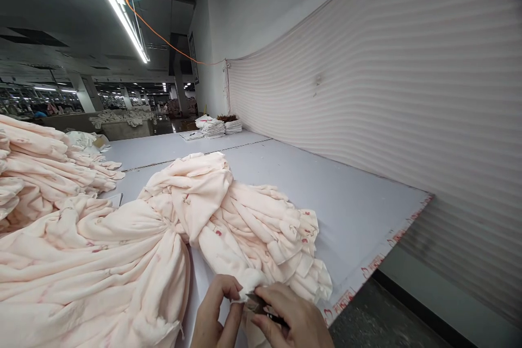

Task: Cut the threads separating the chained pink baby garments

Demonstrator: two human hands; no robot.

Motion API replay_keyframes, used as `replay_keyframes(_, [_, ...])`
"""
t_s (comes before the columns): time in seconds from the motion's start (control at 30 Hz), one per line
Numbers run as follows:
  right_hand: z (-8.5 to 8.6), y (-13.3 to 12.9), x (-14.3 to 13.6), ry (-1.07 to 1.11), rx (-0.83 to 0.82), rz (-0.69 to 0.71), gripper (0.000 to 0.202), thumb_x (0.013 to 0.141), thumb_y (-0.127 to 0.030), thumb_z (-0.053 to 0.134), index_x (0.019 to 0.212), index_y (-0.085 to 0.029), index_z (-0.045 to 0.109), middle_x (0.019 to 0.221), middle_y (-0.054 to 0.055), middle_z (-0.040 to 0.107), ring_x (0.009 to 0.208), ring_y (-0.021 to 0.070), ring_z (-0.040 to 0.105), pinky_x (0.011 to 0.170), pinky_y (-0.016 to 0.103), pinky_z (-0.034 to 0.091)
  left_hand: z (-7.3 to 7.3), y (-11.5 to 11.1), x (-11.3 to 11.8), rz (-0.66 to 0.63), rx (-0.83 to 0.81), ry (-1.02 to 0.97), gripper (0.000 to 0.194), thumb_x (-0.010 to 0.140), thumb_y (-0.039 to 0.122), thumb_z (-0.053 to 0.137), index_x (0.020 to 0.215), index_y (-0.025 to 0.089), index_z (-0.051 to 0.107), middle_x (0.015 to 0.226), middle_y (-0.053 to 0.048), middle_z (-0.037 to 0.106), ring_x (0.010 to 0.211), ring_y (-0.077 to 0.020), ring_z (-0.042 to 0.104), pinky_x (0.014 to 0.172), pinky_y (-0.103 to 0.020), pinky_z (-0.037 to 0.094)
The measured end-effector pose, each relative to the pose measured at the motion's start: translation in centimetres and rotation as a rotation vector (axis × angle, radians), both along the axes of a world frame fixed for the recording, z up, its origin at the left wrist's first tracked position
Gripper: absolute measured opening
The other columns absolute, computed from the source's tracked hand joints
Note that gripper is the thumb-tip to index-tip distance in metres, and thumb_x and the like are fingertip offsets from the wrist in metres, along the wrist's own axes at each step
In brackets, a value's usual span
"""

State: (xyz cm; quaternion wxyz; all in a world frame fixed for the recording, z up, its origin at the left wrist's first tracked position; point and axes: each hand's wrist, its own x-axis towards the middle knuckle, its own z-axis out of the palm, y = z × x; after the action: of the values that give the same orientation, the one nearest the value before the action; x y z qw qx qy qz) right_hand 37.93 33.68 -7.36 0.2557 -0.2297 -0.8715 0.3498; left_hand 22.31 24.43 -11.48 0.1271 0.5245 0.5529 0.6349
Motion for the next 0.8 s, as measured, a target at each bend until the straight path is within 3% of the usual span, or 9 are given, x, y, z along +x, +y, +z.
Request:
replay_keyframes(0.1, [-0.1,-0.3,-0.2,-0.007,0.076,-0.03,0.02,0.09,-0.034,0.054,0.1,-0.027,0.07,0.088,0.004,0.072,0.08,0.0217,0.068,0.064,0.025,0.05,0.3,-0.1,0.1,0.015,-0.018,0.001,0.012,0.09,0.027,0.047,0.08,0.022,0.048,0.079,-0.001,0.054,0.074,-0.0159,0.051,0.068,-0.024,0.041])
replay_keyframes(0.27, [-0.1,-0.4,-0.3,-0.013,0.125,-0.039,0.02,0.09,-0.03,0.054,0.103,-0.024,0.067,0.09,0.005,0.071,0.081,0.0206,0.068,0.061,0.022,0.049,0.8,-0.3,0.2,0.055,-0.028,0.011,0.01,0.087,0.024,0.049,0.078,0.022,0.049,0.078,0.0,0.054,0.073,-0.0156,0.051,0.068,-0.024,0.04])
replay_keyframes(0.43, [-0.3,-0.5,-0.2,0.03,0.05,-0.043,0.02,0.089,-0.03,0.055,0.103,-0.026,0.068,0.093,0.004,0.071,0.083,0.0197,0.069,0.065,0.022,0.052,1.2,-0.5,0.2,0.105,-0.073,0.0,0.009,0.084,0.028,0.055,0.077,0.021,0.056,0.07,0.002,0.053,0.068,-0.0149,0.05,0.065,-0.023,0.04])
replay_keyframes(0.57, [-1.2,-1.1,-1.4,0.259,-0.06,-0.118,0.035,0.077,-0.03,0.068,0.111,-0.027,0.061,0.1,0.004,0.069,0.089,0.0206,0.067,0.076,0.025,0.053,1.1,-0.3,-0.3,0.051,-0.23,-0.286,0.026,0.08,0.045,0.063,0.085,0.019,0.066,0.07,-0.001,0.062,0.064,-0.014,0.052,0.06,-0.023,0.039])
replay_keyframes(0.67, [-2.1,-1.3,-2.9,0.39,-0.072,-0.076,0.022,0.077,-0.024,0.065,0.099,-0.024,0.061,0.093,0.003,0.065,0.083,0.0183,0.064,0.071,0.023,0.051,1.2,0.0,-0.9,-0.042,-0.309,-0.57,0.041,0.068,0.054,0.074,0.081,0.016,0.068,0.066,-0.001,0.064,0.06,-0.012,0.052,0.056,-0.021,0.037])
replay_keyframes(0.8, [-3.2,-1.0,-4.1,0.407,-0.044,-0.023,0.009,0.085,-0.023,0.054,0.087,-0.023,0.063,0.08,0.002,0.066,0.074,0.0169,0.061,0.065,0.024,0.045,1.4,-0.3,-1.6,-0.151,-0.37,-0.599,0.042,0.067,0.052,0.076,0.079,0.013,0.069,0.064,-0.001,0.063,0.057,-0.009,0.049,0.053,-0.019,0.033])
